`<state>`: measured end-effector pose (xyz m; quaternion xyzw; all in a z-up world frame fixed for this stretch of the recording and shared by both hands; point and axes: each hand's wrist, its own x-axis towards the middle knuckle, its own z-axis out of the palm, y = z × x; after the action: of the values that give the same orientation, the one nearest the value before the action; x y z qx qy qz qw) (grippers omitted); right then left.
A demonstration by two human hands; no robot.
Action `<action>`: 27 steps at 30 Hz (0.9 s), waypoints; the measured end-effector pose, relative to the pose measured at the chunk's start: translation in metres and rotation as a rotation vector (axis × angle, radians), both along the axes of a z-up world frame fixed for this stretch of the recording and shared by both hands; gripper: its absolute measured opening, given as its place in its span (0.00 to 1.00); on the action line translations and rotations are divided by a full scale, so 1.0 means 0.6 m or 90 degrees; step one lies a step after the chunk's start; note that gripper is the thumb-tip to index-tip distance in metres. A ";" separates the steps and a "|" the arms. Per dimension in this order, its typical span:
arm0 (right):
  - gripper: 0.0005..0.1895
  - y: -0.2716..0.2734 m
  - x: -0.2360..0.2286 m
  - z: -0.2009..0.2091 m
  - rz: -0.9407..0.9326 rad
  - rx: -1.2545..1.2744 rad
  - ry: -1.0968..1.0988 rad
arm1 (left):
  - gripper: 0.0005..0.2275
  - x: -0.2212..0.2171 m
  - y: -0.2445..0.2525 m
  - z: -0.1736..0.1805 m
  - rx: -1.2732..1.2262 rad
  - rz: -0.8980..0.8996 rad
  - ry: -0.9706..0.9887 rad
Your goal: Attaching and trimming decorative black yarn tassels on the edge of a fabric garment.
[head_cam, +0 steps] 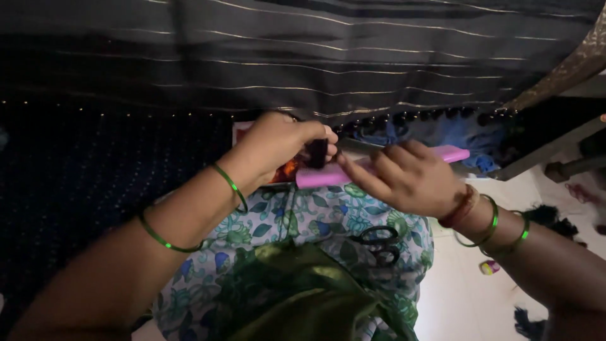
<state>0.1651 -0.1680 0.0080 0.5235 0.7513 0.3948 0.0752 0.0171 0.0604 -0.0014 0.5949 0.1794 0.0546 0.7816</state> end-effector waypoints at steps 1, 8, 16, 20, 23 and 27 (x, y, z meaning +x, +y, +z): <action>0.25 0.004 -0.012 0.023 0.003 0.000 0.000 | 0.09 -0.002 0.000 0.006 0.000 0.003 0.000; 0.23 0.007 -0.042 0.065 0.040 0.133 -0.047 | 0.09 0.001 -0.009 0.008 0.023 0.009 0.017; 0.26 -0.016 -0.060 -0.025 0.007 0.080 0.076 | 0.07 -0.011 -0.016 -0.004 0.176 0.014 -0.116; 0.23 -0.042 -0.131 -0.114 0.042 -0.011 0.268 | 0.10 -0.016 -0.046 -0.056 0.252 0.052 -0.228; 0.23 -0.030 -0.181 -0.097 -0.003 -0.057 0.499 | 0.11 -0.029 -0.078 -0.083 0.284 0.107 -0.249; 0.17 0.002 -0.185 -0.053 -0.114 0.188 0.772 | 0.11 -0.048 -0.106 -0.085 0.245 0.158 -0.208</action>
<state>0.0541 -0.1668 -0.0235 0.7202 0.5512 0.1194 -0.4041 -0.0120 -0.0030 -0.0525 0.6894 0.1087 0.2781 0.6600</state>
